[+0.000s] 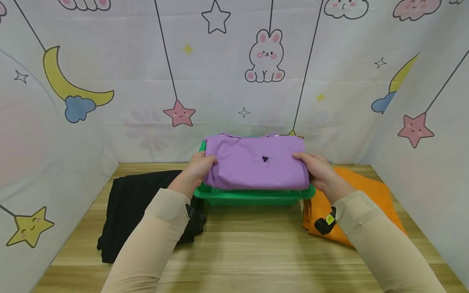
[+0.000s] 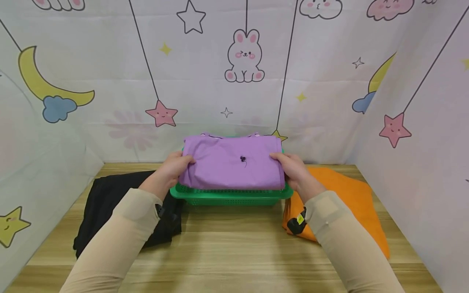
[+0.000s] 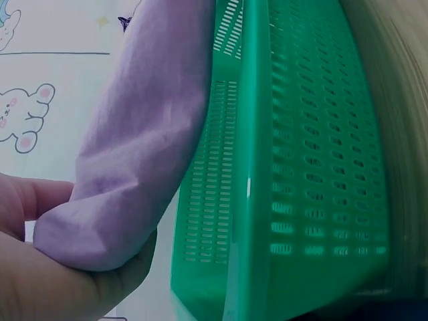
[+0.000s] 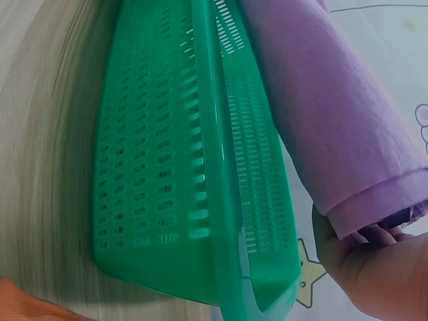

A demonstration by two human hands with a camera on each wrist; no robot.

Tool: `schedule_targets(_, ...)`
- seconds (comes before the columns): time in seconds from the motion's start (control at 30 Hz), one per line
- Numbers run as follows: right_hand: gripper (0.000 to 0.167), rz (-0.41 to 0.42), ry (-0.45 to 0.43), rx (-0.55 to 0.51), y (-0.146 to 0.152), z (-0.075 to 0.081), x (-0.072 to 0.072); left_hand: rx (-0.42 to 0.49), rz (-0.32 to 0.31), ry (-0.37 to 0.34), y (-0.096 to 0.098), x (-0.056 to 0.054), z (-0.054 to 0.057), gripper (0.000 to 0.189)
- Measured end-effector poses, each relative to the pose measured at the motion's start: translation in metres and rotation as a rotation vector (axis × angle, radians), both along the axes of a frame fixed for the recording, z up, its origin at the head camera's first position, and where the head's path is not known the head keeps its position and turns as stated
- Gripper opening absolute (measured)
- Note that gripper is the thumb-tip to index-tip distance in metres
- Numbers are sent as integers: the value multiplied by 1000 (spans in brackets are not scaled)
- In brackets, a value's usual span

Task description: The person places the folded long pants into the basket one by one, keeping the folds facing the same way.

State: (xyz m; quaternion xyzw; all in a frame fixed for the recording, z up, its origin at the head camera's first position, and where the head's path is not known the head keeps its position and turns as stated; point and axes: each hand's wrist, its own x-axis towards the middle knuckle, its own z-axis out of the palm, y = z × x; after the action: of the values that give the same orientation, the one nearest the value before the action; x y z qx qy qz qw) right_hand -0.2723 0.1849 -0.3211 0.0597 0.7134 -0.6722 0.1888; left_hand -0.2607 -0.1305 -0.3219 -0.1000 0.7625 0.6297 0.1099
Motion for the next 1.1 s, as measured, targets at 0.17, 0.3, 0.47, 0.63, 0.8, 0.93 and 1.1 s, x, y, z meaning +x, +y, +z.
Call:
schedule_targets(0.17,68,0,8,24,0,-1,-2,-15,-3,-18,0,-3,-1,55)
schedule_targets(0.3,68,-8,1,28,-1,-1,-5,-18,-9,-28,0,-4,0,56)
schedule_targets(0.47,69,-20,-11,37,-1,-1,-7,-19,-16,-30,1,-6,0,60)
schedule_targets(0.63,68,-23,-19,50,-2,-1,-9,-28,-18,-35,1,-8,-3,60)
schedule_targets(0.8,65,-9,-14,77,-2,0,-12,-13,-21,-43,1,-9,-4,58)
schedule_targets(0.93,65,10,-11,98,-2,0,-14,-8,-27,-47,0,-10,-5,59)
schedule_targets(1.1,65,25,-16,109,-1,-1,-16,-20,-29,-46,1,-13,-7,60)
